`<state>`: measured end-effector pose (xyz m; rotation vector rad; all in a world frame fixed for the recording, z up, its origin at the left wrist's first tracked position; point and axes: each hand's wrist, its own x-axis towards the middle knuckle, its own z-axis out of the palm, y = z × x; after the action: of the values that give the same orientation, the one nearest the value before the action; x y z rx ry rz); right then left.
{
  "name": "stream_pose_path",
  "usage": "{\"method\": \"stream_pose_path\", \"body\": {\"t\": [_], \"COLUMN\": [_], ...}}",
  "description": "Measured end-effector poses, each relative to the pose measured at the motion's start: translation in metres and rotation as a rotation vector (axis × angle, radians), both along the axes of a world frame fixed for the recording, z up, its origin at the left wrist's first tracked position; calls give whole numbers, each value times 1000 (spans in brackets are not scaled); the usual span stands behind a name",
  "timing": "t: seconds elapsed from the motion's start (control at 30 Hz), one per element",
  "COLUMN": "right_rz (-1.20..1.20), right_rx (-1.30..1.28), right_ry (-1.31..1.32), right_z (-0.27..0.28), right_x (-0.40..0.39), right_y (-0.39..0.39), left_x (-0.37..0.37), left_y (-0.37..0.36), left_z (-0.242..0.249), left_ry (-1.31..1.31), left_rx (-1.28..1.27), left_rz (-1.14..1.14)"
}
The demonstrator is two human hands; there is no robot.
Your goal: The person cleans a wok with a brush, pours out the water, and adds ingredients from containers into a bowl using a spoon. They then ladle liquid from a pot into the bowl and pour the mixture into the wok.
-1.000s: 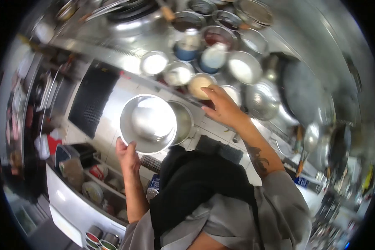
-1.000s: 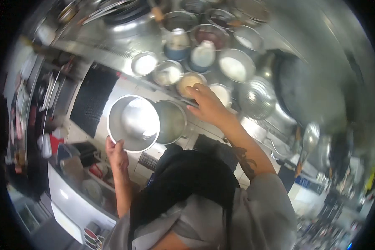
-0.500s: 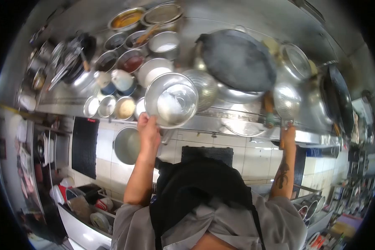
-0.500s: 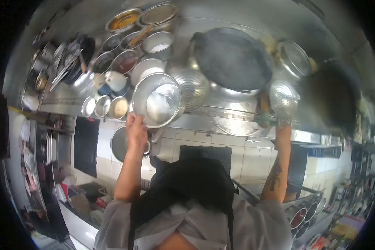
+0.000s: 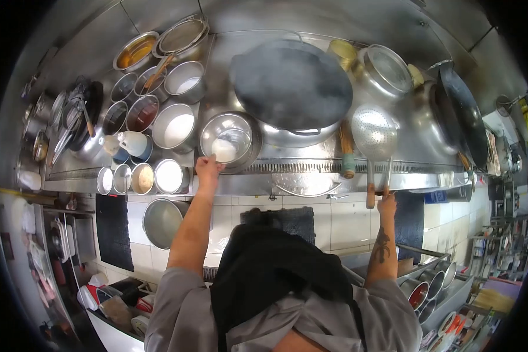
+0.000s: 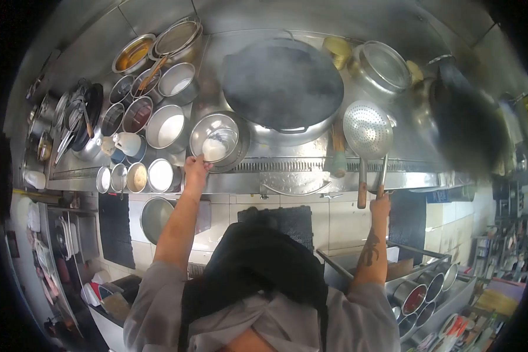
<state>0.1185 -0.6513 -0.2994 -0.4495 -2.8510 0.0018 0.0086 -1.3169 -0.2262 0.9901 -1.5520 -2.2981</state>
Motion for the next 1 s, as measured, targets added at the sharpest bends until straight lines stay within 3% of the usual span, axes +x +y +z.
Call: {"method": "stream_pose_path", "body": {"t": [0.03,0.13,0.17,0.2,0.27,0.33,0.47,0.53,0.6,0.67,0.73,0.8,0.87,1.0], "right_rz": [24,-334,-373,-466,-349,-439,-266,115,-85,66,-159,-257,-98,-28], "right_rx": [-43,-696,-677,-850,-1161,-1587,-1763,-1700,-1867,-1851,-1443,-1557,-1598,-1672], "right_ry": [3,-300,-210,-114,74,300,535,531,281,254,119,268,349,169], "right_z": [-34,-71,42,48,78,144,166,186,176,183,159,215,199,245], "right_x": [5,3,-5,-10,-15,-24,9,36,49,16,-16,-45,-39,-38], "right_y": [26,70,-12,-3,2,-21,-60,-151,-174,-163,-99,-149,-161,-195], "left_x": [-1,3,6,5,5,8,9,7,9,13,10,7,6,14], "left_y": [-1,-5,-8,-9,-10,-12,-18,-21,-22,-22,-17,-16,-13,-4], "left_z": [0,-2,1,7,12,12,8,8,7,8,6,0,6,17], "left_ry": [-5,-53,-87,-115,-137,-149,-130,-133,-161,-119,-75,-24,-40,-23], "left_rx": [11,65,98,131,119,135,198,192,163,143,124,101,46,42], "left_rz": [-16,-85,-121,-158,-198,-220,-249,-269,-277,-253,-234,-203,-172,-160]}}
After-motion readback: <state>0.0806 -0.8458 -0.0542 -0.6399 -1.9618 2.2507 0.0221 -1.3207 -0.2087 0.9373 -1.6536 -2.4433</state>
